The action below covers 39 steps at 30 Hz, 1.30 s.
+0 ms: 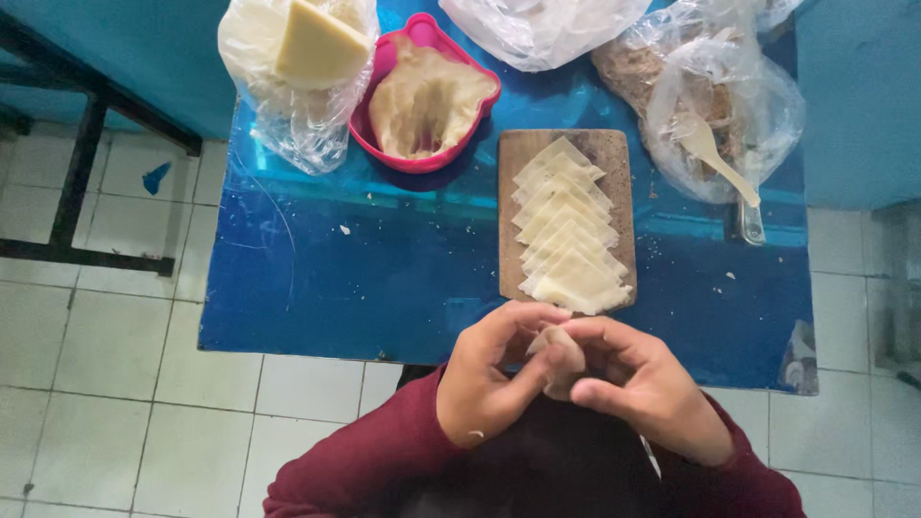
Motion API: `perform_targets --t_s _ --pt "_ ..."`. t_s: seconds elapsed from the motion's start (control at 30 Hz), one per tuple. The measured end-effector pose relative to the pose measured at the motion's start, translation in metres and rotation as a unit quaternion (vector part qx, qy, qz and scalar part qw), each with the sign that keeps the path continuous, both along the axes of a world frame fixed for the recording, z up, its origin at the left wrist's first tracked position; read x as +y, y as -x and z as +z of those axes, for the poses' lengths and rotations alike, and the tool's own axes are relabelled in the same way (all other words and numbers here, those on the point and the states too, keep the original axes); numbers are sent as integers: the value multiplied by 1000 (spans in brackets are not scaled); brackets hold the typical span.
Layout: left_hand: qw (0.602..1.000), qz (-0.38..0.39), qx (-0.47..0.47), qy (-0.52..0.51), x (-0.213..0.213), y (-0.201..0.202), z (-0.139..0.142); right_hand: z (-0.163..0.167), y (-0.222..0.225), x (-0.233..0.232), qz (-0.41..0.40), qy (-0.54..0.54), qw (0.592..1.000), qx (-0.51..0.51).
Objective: The person stretches a thin dough wrapper over a round mold holding dough, trims dough with a knife on a wooden board, folds cut wrapper pieces, and spoons filling onto a folded wrapper on the board. The person also opens a plastic bag of prepared dough pieces on the table.
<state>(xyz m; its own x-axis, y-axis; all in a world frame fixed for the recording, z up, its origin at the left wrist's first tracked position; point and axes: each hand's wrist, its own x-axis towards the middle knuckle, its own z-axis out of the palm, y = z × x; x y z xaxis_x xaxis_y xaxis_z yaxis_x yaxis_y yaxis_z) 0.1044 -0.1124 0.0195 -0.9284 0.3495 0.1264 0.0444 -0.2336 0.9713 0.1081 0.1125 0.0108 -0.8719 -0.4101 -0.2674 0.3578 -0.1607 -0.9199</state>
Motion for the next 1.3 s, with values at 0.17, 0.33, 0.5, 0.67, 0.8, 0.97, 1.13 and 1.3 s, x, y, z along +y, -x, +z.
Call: perform_targets --t_s 0.17,0.33,0.5,0.67,0.8,0.97,1.13,1.3 --pt "999 38 -33 -11 9 4 -20 -24 -3 8 -102 -7 995 -10" --pt "981 94 83 150 9 13 -16 -4 -5 13 -166 -97 979 70" --pt "880 181 286 334 16 21 -14 31 -5 22 -252 -279 916 143" --pt "840 147 344 392 20 29 -17 43 -3 23 -249 -321 901 149" --pt "826 150 345 420 26 34 -22 42 1 20 -224 -320 906 161" --pt "833 115 347 416 20 36 -21 40 5 18 -205 -331 907 161" --pt "815 123 373 427 2 40 -4 43 6 21 -177 -215 950 144" --pt "867 172 318 344 -12 27 43 32 31 6 -69 -160 981 81"
